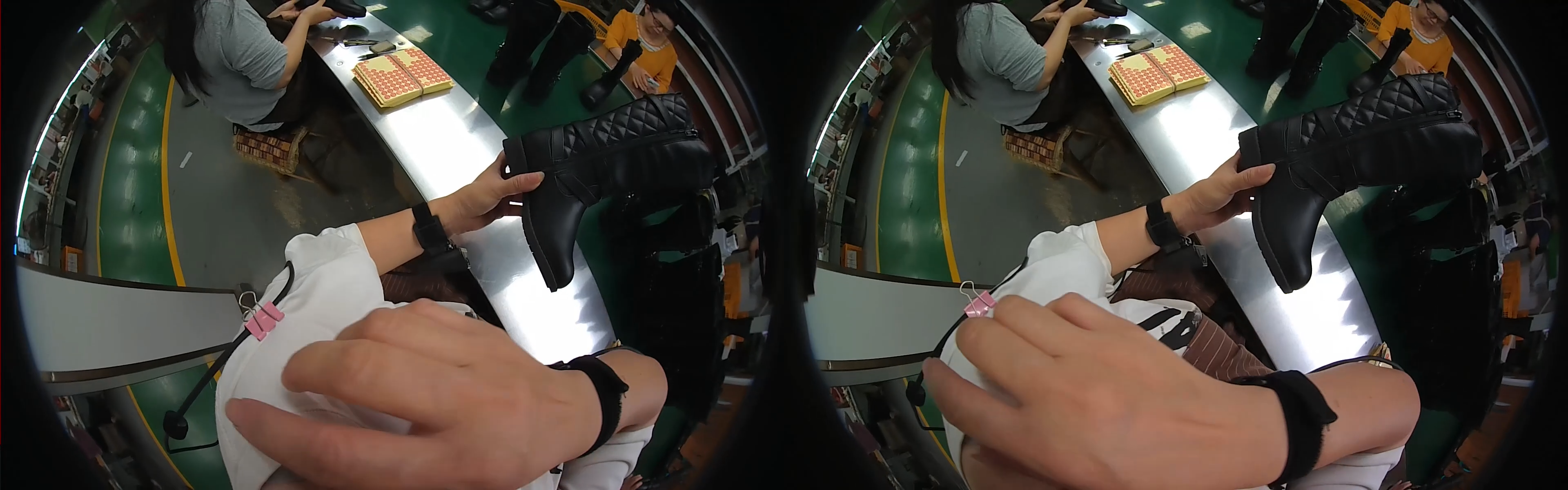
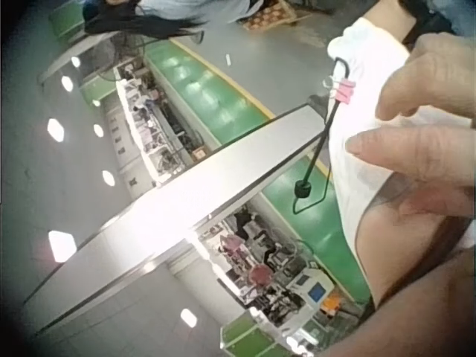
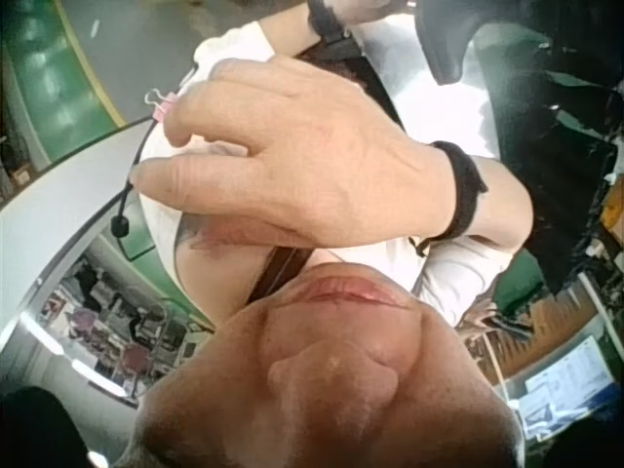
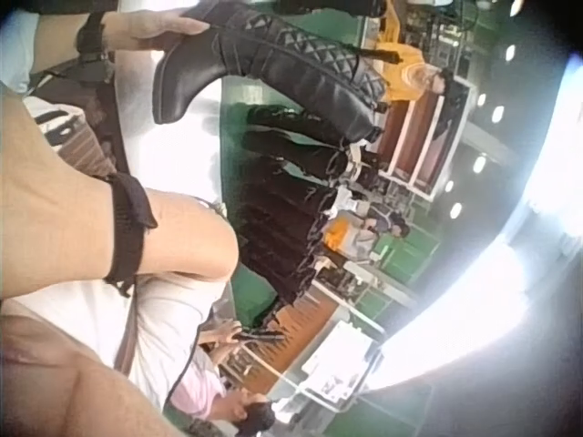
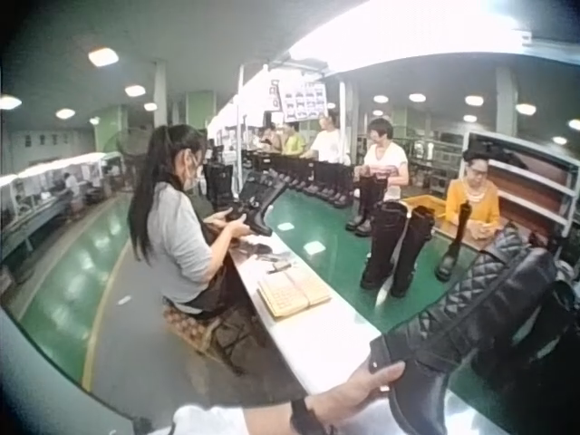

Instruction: Inspecting and cleaning finished boots on a factory production line.

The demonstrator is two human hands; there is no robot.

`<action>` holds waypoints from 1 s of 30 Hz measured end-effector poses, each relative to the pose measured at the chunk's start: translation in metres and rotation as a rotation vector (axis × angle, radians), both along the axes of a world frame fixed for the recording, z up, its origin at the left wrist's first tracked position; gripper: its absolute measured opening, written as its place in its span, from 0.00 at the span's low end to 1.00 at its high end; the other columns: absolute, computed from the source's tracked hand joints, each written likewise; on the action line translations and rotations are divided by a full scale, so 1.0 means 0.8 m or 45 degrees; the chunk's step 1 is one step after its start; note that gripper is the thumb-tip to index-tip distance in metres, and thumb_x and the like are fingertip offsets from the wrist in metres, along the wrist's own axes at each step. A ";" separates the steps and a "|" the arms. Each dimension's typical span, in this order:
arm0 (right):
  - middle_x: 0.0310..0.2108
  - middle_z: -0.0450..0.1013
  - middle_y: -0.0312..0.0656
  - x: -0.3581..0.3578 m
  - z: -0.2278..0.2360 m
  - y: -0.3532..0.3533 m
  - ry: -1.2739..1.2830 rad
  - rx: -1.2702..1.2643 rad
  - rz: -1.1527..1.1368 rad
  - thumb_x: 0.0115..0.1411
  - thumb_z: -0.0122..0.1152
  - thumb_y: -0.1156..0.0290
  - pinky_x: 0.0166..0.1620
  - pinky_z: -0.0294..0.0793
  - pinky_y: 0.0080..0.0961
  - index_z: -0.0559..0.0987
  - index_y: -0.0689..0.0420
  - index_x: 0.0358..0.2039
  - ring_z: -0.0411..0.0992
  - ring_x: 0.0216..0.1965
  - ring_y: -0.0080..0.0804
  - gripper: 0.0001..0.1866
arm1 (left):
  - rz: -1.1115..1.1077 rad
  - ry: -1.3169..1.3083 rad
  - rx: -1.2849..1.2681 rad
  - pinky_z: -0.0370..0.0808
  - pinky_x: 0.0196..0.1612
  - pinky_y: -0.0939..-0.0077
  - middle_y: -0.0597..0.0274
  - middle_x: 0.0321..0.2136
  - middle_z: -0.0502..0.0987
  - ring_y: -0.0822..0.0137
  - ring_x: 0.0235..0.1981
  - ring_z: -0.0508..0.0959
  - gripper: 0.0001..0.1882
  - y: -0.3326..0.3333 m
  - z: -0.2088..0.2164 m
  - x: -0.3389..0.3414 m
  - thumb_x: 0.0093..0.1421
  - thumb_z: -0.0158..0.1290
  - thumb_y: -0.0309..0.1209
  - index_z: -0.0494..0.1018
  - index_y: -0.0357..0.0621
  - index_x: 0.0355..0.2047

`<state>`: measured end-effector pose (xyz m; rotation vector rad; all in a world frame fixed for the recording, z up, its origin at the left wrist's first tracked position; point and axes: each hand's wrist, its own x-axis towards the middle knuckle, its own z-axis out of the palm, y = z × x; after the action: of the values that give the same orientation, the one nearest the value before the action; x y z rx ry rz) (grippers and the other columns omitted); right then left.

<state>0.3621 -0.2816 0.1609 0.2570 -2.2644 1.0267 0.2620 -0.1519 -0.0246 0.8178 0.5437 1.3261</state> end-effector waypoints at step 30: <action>0.30 0.67 0.35 0.025 0.015 0.005 0.383 0.128 0.419 0.53 0.55 0.60 0.42 0.62 0.35 0.78 0.49 0.26 0.65 0.40 0.34 0.09 | -0.134 0.056 -0.132 0.71 0.57 0.68 0.62 0.55 0.70 0.65 0.55 0.72 0.36 0.027 0.000 -0.018 0.61 0.55 0.47 0.56 0.45 0.63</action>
<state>0.3822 -0.2776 0.1726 0.7944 -2.0396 0.9607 0.2479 -0.1301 -0.0249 0.7808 0.5915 1.1765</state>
